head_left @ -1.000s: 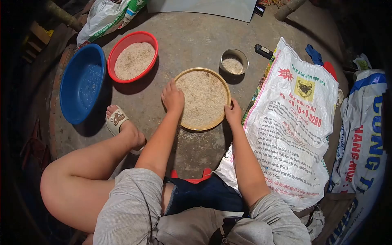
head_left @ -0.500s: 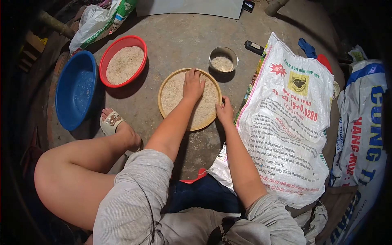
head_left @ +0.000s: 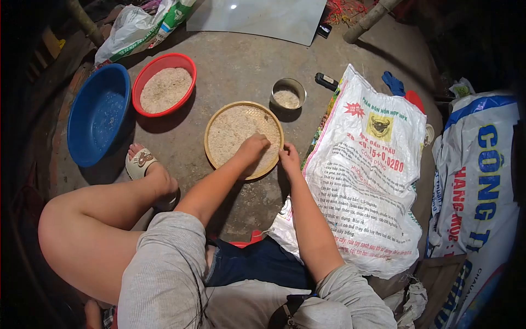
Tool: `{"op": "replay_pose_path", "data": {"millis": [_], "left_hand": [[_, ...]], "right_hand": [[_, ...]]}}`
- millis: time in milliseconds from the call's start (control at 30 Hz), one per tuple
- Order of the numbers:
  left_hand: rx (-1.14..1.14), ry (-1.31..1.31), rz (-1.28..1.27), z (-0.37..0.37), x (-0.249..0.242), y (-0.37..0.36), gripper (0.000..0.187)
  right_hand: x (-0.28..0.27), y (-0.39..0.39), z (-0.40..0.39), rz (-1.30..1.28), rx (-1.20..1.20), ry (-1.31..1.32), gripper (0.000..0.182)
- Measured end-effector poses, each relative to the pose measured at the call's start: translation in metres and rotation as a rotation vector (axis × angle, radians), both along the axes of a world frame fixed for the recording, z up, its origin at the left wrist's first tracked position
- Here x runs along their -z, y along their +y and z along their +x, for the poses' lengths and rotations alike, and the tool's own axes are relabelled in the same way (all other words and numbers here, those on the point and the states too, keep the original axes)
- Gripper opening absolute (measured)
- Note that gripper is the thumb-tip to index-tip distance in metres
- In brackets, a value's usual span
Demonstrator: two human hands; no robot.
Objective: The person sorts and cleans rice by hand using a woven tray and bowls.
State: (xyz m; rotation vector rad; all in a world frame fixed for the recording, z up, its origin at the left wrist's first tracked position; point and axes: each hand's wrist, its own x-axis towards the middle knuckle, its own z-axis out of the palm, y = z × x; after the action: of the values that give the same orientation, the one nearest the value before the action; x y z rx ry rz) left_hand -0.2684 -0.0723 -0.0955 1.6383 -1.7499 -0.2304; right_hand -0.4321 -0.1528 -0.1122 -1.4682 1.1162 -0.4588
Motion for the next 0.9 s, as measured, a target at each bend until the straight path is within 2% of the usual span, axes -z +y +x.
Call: {"op": "replay_pose_path", "data": {"millis": [33, 67, 133, 233, 300, 333, 433, 500, 567, 633, 700, 767, 900], "left_hand": [[-0.114, 0.09, 0.005, 0.001, -0.004, 0.002, 0.015], [-0.118, 0.088, -0.001, 0.003, -0.01, 0.002, 0.015], [-0.386, 0.648, 0.296, 0.011, -0.02, -0.001, 0.012], [-0.316, 0.742, 0.335, 0.029, -0.044, -0.002, 0.015], [-0.273, 0.787, 0.349, 0.029, -0.072, -0.004, 0.017], [-0.215, 0.791, 0.294, 0.026, -0.087, -0.005, 0.017], [-0.114, 0.71, 0.25, 0.012, -0.111, -0.01, 0.017], [-0.071, 0.545, 0.295, -0.001, -0.125, -0.011, 0.016], [-0.035, 0.501, 0.28, -0.005, -0.127, -0.012, 0.016], [0.115, 0.384, 0.314, -0.002, -0.127, -0.012, 0.022], [0.16, 0.293, 0.336, 0.007, -0.123, -0.011, 0.024], [0.197, 0.202, 0.36, 0.021, -0.116, -0.007, 0.027], [-0.104, 0.205, 0.36, 0.059, -0.071, 0.003, 0.03]], "right_hand": [[0.0, -0.001, 0.002, -0.177, 0.059, 0.073, 0.033], [-0.005, 0.0, 0.006, -0.353, 0.12, 0.144, 0.03], [-0.017, -0.003, 0.011, -0.43, 0.125, 0.123, 0.027], [-0.057, -0.005, 0.029, -0.498, 0.124, 0.101, 0.03], [-0.077, -0.003, 0.042, 0.397, 0.34, -0.366, 0.034], [-0.082, 0.0, 0.048, 0.398, 0.338, -0.37, 0.034], [-0.087, 0.004, 0.055, 1.042, 0.224, -0.746, 0.03], [-0.079, -0.005, 0.046, 1.064, 0.184, -0.821, 0.024], [-0.052, -0.023, 0.033, 1.307, 0.021, -0.978, 0.021], [-0.035, -0.03, 0.023, 1.299, 0.008, -0.987, 0.021], [-0.044, -0.025, 0.024, 1.299, -0.013, -0.999, 0.021], [-0.054, -0.016, 0.032, 1.09, 0.402, -0.762, 0.021], [-0.068, -0.023, 0.031, 1.137, 0.55, -0.732, 0.025]]}}
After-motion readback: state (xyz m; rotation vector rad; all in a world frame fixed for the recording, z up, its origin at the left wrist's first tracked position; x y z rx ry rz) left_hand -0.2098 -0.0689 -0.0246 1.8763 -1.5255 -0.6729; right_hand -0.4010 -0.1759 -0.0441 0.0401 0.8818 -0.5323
